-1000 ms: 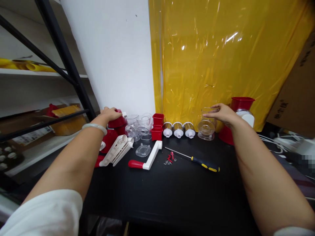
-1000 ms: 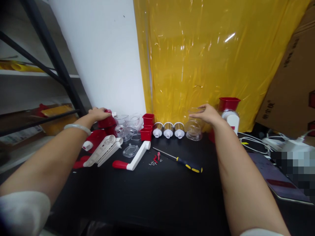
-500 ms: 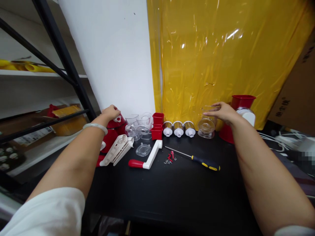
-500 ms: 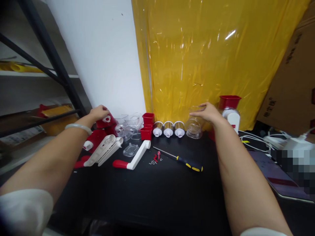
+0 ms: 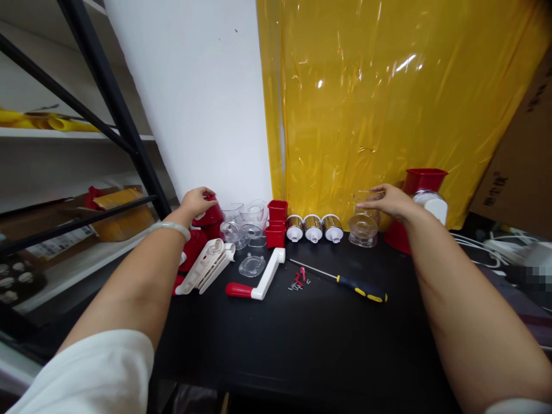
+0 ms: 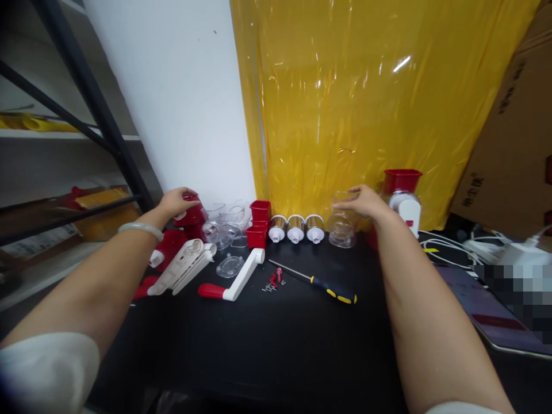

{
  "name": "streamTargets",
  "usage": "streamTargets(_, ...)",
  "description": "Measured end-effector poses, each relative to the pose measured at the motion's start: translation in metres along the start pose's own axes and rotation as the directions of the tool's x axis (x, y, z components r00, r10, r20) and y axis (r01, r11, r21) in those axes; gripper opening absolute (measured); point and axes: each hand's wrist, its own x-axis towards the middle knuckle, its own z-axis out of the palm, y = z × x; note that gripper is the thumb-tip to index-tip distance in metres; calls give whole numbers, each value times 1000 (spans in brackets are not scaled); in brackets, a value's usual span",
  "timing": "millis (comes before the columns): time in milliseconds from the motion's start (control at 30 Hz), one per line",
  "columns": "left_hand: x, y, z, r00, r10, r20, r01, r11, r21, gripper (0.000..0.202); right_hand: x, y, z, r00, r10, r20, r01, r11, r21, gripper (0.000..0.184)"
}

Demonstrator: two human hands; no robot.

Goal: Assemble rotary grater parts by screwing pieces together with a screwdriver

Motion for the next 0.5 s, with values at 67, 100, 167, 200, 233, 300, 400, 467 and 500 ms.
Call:
streamTargets(67,1,0,3,1000,25,8,-25,1000,-6,31,3,4,1,1000,8,23,-7,999,-33,88)
streamTargets(100,1,-1,4,999,38,12,-38,999,-10,34,4,6,1,999,12,33,-10,998,-54,89)
streamTargets(167,1,-1,7,998,63,13,-63,998,-14,44,6,10,1,999,22,47,-17,994,-105,90)
streamTargets(200,2,-2,8,997,71,9,-71,997,-11,49,6,10,1,998,28,55,-21,992,-128,89)
streamTargets(233,2,-2,9,997,75,4,-74,997,-3,55,6,11,1,997,34,63,-24,990,-141,89)
streamTargets(300,3,-3,10,998,69,-1,-69,997,21,61,5,11,2,996,45,78,-34,990,-139,88)
streamTargets(400,6,-3,8,998,60,15,-60,996,64,59,4,14,5,995,44,91,-37,996,-78,88)
streamTargets(467,8,-3,6,998,57,27,-59,994,87,57,4,18,10,993,28,116,-27,1000,-7,89)
streamTargets(500,9,-3,5,998,55,32,-58,994,97,56,4,20,12,991,13,130,-17,999,31,89)
